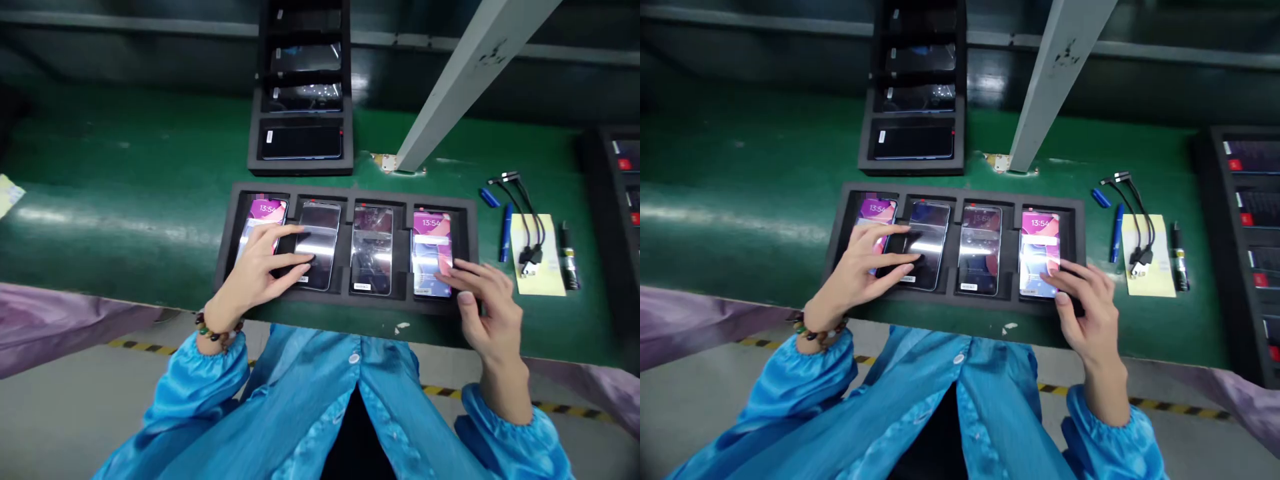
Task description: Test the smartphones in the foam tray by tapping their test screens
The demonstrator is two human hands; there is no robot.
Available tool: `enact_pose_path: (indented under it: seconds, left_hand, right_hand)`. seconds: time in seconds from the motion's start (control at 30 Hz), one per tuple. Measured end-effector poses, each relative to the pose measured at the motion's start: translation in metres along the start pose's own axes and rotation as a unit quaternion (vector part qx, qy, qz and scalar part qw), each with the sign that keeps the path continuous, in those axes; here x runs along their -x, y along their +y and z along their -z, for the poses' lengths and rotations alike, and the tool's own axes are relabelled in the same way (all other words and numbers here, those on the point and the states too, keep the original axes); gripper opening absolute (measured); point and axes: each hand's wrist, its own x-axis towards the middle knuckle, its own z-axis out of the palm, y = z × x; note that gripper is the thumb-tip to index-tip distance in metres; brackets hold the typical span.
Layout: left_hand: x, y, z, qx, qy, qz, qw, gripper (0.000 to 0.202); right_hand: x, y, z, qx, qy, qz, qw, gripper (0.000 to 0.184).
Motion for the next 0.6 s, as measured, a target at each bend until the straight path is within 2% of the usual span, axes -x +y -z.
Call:
enact_pose_path:
  seconds: [0.03,0.1,0.17,0.23,0.3,0.37,0.43,0.53,0.6]
  left_hand:
    - [0.000,-0.001,-0.001,0.005,-0.018,-0.004,1.000,0.020]
    - [-0.003,0.000,-0.006,0.000,-0.031,0.003,1.000,0.023]
    - [-0.007,0.000,-0.011,-0.031,-0.018,0.026,0.999,0.032]
    - [-0.009,-0.003,-0.011,-0.063,0.007,0.052,0.997,0.043]
    - [-0.005,-0.010,-0.004,-0.077,0.030,0.063,0.995,0.045]
    - [0.004,-0.020,0.007,-0.080,0.049,0.071,0.993,0.037]
    - [0.017,-0.029,0.019,-0.083,0.067,0.083,0.991,0.029]
    - [0.037,-0.040,0.033,-0.087,0.086,0.104,0.987,0.022]
    - [0.047,-0.044,0.037,-0.086,0.089,0.115,0.986,0.021]
  right_hand:
    - [0.000,0.003,0.000,-0.002,-0.020,0.023,1.000,0.028]
    - [-0.006,0.004,-0.003,0.019,-0.038,0.018,0.999,0.030]
    - [-0.017,-0.004,-0.010,0.053,-0.021,-0.018,0.998,0.038]
    - [-0.027,-0.018,-0.019,0.060,-0.018,-0.021,0.998,0.045]
    - [-0.035,-0.035,-0.029,0.024,-0.071,0.044,0.996,0.046]
    - [-0.043,-0.048,-0.040,-0.017,-0.149,0.119,0.981,0.042]
    - [-0.051,-0.056,-0.048,-0.018,-0.180,0.139,0.974,0.039]
    - [-0.066,-0.069,-0.061,0.032,-0.112,0.070,0.991,0.042]
    - [-0.074,-0.085,-0.073,0.024,-0.097,0.074,0.992,0.045]
